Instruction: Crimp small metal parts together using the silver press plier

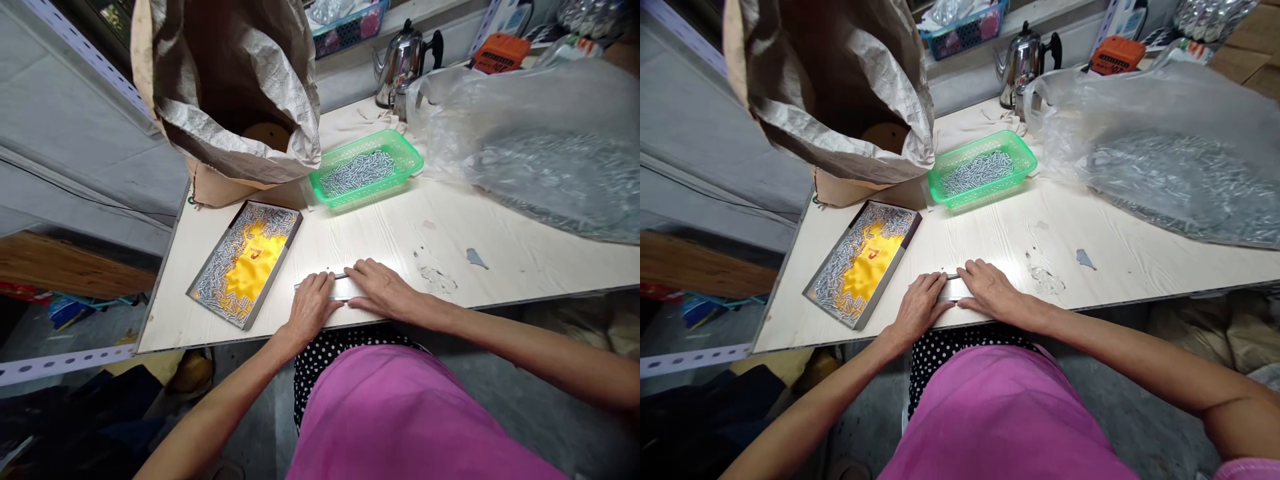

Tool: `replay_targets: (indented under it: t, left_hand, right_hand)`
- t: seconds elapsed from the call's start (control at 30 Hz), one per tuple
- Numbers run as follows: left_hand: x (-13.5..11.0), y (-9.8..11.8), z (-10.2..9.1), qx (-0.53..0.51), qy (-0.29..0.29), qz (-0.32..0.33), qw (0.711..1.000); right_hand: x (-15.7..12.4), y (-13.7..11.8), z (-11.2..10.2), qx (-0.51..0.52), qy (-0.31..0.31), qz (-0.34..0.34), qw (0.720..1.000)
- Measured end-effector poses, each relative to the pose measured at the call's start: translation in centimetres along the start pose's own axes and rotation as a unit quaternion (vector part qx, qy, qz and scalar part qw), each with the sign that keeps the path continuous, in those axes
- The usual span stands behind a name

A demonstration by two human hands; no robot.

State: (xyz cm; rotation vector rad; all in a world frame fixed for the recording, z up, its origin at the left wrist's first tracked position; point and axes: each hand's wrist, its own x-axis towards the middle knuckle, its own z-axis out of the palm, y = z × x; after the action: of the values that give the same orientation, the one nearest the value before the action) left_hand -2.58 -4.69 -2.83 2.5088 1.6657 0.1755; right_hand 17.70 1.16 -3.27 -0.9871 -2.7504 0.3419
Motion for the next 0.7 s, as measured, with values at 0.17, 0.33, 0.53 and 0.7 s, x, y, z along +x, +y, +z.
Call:
replay_targets:
  t: [0.17, 0.33, 0.53, 0.7]
  left_hand:
    - [-3.0, 3.1, 2.2, -0.016, 0.067, 0.029, 0.997]
    - [-3.6, 4.7, 3.2, -0.074, 0.045, 0.053, 0.995]
    - [-3.5, 4.5, 3.2, -0.120, 0.044, 0.051, 0.991]
    - [-4.0, 4.5, 4.3, -0.151, 0.018, 0.018, 0.988]
  right_hand:
    - [0.8, 1.4, -1.2, 0.008, -0.023, -0.001, 1.000]
    - [3.9, 3.1, -0.5, -0.018, -0.032, -0.003, 0.999]
    - [8.1, 1.7, -1.5, -0.067, -0.034, -0.012, 0.997]
    - [8.3, -5.7, 0.3, -0.020, -0.064, -0.256, 0.964]
